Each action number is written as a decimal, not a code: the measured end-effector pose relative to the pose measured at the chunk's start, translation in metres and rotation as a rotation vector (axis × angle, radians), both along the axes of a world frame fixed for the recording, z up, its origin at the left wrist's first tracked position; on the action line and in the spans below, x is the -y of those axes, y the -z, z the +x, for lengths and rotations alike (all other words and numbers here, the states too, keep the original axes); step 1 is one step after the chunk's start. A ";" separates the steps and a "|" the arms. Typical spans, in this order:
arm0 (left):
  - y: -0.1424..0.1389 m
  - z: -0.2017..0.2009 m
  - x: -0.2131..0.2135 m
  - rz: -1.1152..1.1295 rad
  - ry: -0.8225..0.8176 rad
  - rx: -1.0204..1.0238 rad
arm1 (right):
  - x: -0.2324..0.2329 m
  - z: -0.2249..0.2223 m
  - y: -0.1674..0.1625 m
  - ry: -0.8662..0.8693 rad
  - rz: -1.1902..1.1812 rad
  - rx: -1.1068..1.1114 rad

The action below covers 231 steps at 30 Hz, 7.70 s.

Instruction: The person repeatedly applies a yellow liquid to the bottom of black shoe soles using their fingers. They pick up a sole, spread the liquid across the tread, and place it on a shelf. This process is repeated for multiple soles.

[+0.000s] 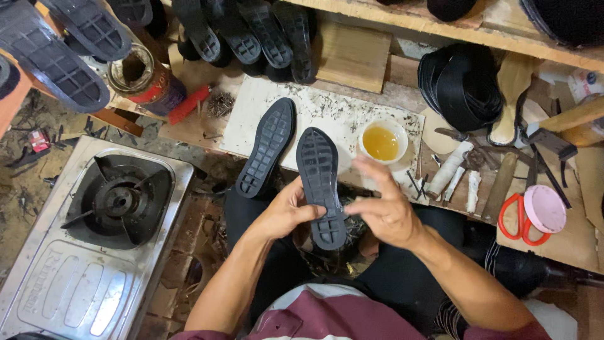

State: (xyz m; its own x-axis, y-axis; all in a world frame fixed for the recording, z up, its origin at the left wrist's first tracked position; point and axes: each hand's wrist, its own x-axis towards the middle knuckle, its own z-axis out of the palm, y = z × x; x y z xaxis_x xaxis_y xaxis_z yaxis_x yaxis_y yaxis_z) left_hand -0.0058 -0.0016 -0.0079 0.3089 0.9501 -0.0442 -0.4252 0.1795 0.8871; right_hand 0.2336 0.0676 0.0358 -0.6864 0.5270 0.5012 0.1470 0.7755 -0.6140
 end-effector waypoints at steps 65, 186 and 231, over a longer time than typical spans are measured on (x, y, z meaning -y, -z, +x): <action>0.027 0.017 -0.007 -0.094 -0.126 -0.050 | -0.082 0.007 -0.017 0.426 0.223 0.563; 0.000 0.029 0.014 0.335 -0.235 -0.066 | 0.000 -0.005 -0.005 0.147 -1.047 -0.483; -0.018 0.045 0.019 -0.039 -0.144 0.938 | 0.010 -0.017 0.015 0.092 0.132 0.093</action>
